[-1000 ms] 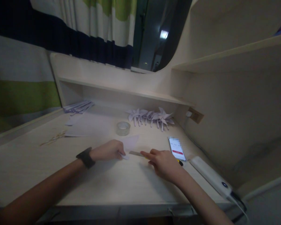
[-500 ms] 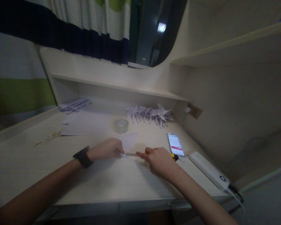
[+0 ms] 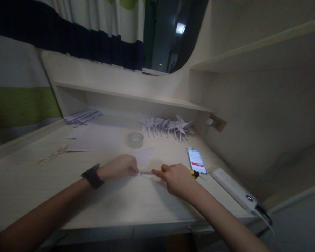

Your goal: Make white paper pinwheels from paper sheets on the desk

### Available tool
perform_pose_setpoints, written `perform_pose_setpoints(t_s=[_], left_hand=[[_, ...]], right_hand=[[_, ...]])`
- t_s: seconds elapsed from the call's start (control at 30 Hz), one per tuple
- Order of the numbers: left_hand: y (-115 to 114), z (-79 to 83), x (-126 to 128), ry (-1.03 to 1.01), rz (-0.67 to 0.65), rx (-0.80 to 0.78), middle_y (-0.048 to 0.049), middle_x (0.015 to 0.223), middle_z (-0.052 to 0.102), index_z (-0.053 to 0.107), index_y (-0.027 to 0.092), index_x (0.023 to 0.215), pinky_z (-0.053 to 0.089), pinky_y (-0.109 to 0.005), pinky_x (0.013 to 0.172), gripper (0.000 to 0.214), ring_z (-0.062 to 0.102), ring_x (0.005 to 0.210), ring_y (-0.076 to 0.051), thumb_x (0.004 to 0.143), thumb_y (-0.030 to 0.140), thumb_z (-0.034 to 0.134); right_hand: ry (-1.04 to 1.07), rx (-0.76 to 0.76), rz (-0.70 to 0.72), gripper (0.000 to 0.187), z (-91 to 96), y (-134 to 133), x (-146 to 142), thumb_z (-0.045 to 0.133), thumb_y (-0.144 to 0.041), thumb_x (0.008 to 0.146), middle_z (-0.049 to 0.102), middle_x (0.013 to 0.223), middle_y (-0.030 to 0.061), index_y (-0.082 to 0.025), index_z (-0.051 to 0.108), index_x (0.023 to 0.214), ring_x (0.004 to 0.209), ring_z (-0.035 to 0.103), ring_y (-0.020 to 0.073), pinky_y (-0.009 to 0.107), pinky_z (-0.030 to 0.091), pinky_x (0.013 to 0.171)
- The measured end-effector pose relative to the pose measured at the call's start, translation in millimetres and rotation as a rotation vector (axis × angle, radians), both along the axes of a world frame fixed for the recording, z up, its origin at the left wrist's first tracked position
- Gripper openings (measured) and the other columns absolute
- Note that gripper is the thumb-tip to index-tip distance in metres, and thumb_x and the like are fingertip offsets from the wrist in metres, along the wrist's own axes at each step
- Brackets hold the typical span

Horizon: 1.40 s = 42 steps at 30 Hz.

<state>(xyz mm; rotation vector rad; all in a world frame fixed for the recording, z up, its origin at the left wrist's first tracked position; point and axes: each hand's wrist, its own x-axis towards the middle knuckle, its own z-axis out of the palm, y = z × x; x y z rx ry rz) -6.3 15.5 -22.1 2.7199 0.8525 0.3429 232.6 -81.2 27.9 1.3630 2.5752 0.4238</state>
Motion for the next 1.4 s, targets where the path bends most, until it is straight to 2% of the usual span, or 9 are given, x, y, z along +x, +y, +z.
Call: perform_pose_setpoints(t_s=[0.47, 0.8, 0.97, 1.07, 1.17, 1.27, 1.4], left_hand=[[-0.2, -0.8, 0.0, -0.006, -0.017, 0.020, -0.0064, 0.075, 0.071, 0.074, 0.018, 0.076, 0.039, -0.025, 0.067, 0.015, 0.063, 0.072, -0.017, 0.077, 0.023, 0.060], [2.6, -4.3, 0.1, 0.007, -0.013, 0.035, -0.0057, 0.080, 0.073, 0.074, 0.019, 0.080, 0.039, -0.025, 0.065, 0.018, 0.064, 0.071, -0.017, 0.076, 0.020, 0.057], [5.0, 8.3, 7.0, 0.111, 0.021, 0.030, -0.0076, 0.076, 0.072, 0.072, 0.016, 0.077, 0.039, -0.025, 0.060, 0.020, 0.062, 0.066, -0.016, 0.076, 0.019, 0.052], [8.6, 22.4, 16.0, 0.280, 0.087, -0.088, -0.0111, 0.072, 0.070, 0.070, 0.012, 0.072, 0.040, -0.026, 0.055, 0.018, 0.058, 0.059, -0.017, 0.072, 0.022, 0.054], [15.6, 33.6, 24.9, 0.410, 0.047, -0.265, -0.0085, 0.056, 0.064, 0.064, 0.012, 0.056, 0.039, -0.027, 0.049, 0.020, 0.052, 0.048, -0.016, 0.069, 0.025, 0.055], [23.2, 38.9, 31.8, 0.470, -0.001, -0.393, -0.0038, 0.045, 0.058, 0.058, 0.014, 0.047, 0.040, -0.026, 0.047, 0.022, 0.049, 0.042, -0.014, 0.066, 0.024, 0.055], [29.2, 40.1, 38.0, 0.524, -0.018, -0.500, -0.0032, 0.043, 0.056, 0.057, 0.014, 0.045, 0.043, -0.026, 0.048, 0.019, 0.052, 0.044, -0.015, 0.063, 0.023, 0.058]], right_hand=[[0.000, -0.015, -0.002, 0.060, -1.6, -1.2, -1.1, 0.046, -0.008, 0.077, 0.064, 0.087, 0.0045, -0.032, 0.045, 0.133, 0.065, 0.059, 0.0147, 0.025, 0.027, 0.053], [-0.015, -0.030, 0.025, 0.061, 3.9, -2.4, -5.8, 0.047, -0.006, 0.073, 0.065, 0.087, 0.0038, -0.030, 0.049, 0.129, 0.064, 0.059, 0.0145, 0.027, 0.023, 0.051], [-0.011, -0.035, 0.036, 0.062, 4.8, -2.6, -8.1, 0.048, -0.005, 0.071, 0.065, 0.086, 0.0036, -0.029, 0.050, 0.128, 0.064, 0.059, 0.0144, 0.027, 0.022, 0.051], [-0.014, -0.050, 0.031, 0.063, 5.8, -1.9, -8.3, 0.048, -0.005, 0.070, 0.065, 0.086, 0.0037, -0.030, 0.050, 0.128, 0.064, 0.058, 0.0141, 0.027, 0.024, 0.052], [-0.008, -0.055, 0.033, 0.063, 6.9, -0.6, -8.0, 0.048, -0.005, 0.070, 0.065, 0.088, 0.0040, -0.030, 0.050, 0.128, 0.065, 0.059, 0.0149, 0.027, 0.025, 0.054], [-0.013, -0.052, 0.040, 0.063, 7.7, 0.5, -8.0, 0.048, -0.006, 0.069, 0.065, 0.086, 0.0037, -0.030, 0.050, 0.128, 0.065, 0.060, 0.0158, 0.027, 0.026, 0.053], [-0.032, -0.054, 0.036, 0.062, 8.2, 1.6, -8.4, 0.048, -0.006, 0.071, 0.065, 0.085, 0.0039, -0.030, 0.050, 0.128, 0.064, 0.060, 0.0148, 0.027, 0.026, 0.052]])
